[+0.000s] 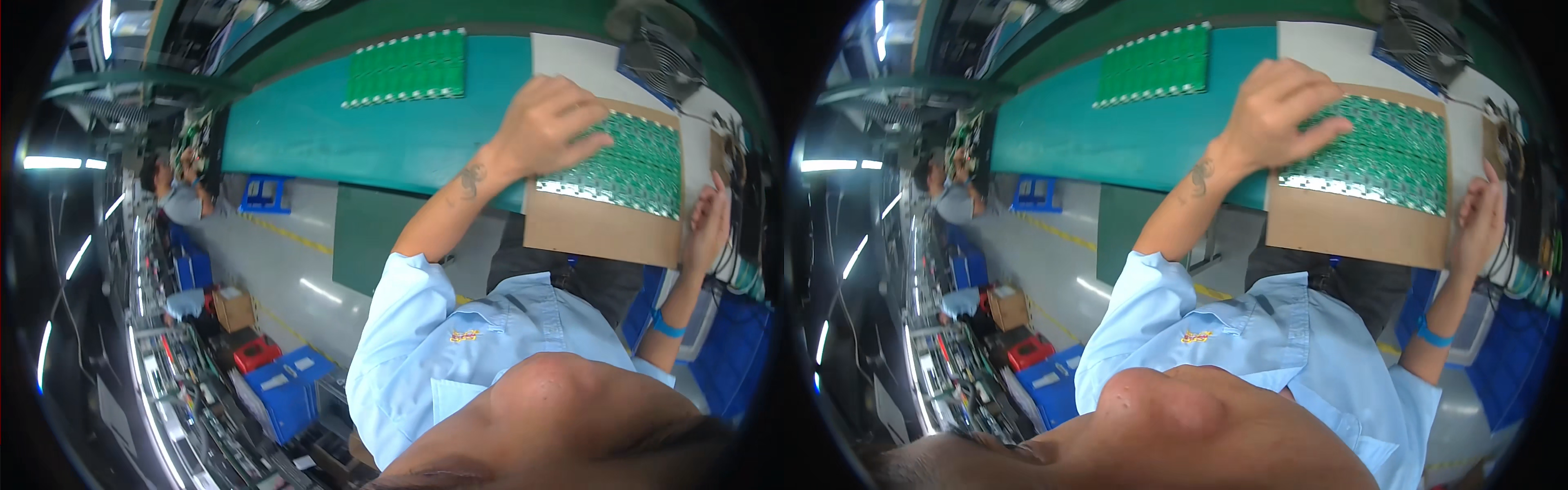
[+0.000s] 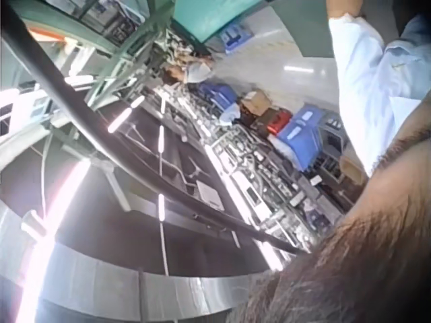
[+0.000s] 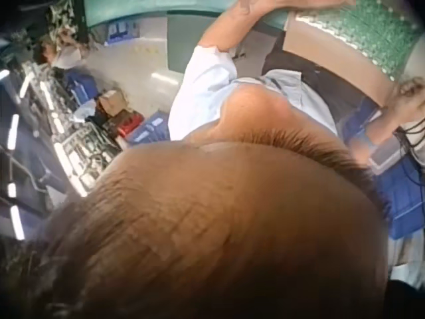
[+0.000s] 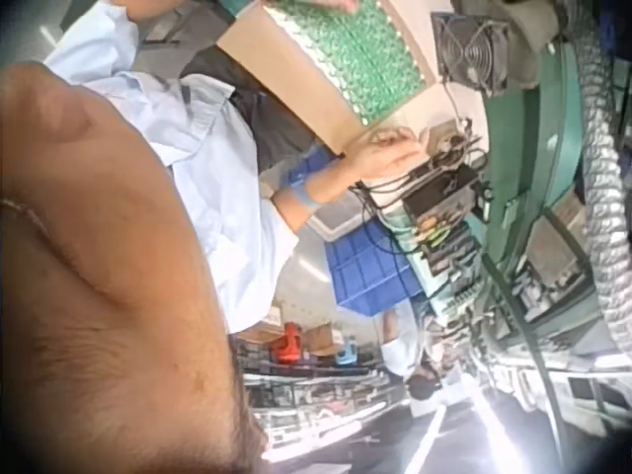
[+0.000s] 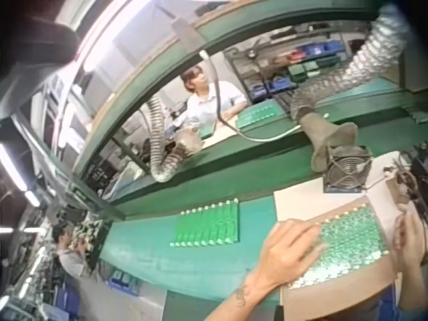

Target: Soldering electronic components onto a printed circuit board at a manual assembly station.

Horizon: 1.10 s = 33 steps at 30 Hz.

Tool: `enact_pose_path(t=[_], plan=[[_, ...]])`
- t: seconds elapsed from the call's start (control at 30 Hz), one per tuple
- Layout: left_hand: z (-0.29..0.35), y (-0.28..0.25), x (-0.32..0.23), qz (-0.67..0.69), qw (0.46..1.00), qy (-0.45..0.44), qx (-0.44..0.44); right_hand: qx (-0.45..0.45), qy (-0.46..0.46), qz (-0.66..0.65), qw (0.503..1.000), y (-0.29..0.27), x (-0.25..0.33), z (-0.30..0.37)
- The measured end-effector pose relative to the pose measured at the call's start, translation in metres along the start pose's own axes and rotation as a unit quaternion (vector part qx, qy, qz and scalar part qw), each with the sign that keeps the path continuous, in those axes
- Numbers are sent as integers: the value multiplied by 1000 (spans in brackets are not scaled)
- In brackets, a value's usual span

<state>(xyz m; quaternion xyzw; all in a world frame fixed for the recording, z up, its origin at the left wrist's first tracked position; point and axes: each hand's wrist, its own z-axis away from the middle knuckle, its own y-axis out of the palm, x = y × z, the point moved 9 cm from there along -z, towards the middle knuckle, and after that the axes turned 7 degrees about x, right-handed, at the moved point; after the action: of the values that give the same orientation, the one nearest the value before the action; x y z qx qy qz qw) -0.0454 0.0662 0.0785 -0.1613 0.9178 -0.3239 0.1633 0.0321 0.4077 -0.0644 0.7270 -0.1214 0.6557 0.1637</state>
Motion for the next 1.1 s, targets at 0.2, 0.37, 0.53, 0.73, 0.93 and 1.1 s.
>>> enact_pose_path(t=[0.2,0.37,0.53,0.73,0.93,1.1], plan=[[77,-51,-35,-20,994,-105,-1,21,30,-271,962,-22,-14,-5],[168,-104,-27,-200,946,-246,-75,16,35,-408,912,-42,-27,-24],[221,-117,-30,-280,879,-358,-146,148,40,-640,753,-44,-54,-36],[268,-109,-29,-196,839,-445,-245,143,14,-606,782,-81,-78,-58],[295,-76,-10,89,838,-528,-103,176,-36,-580,794,-87,-62,-49],[299,-67,-20,249,800,-543,-51,-86,-125,-307,940,-93,-17,-11]])
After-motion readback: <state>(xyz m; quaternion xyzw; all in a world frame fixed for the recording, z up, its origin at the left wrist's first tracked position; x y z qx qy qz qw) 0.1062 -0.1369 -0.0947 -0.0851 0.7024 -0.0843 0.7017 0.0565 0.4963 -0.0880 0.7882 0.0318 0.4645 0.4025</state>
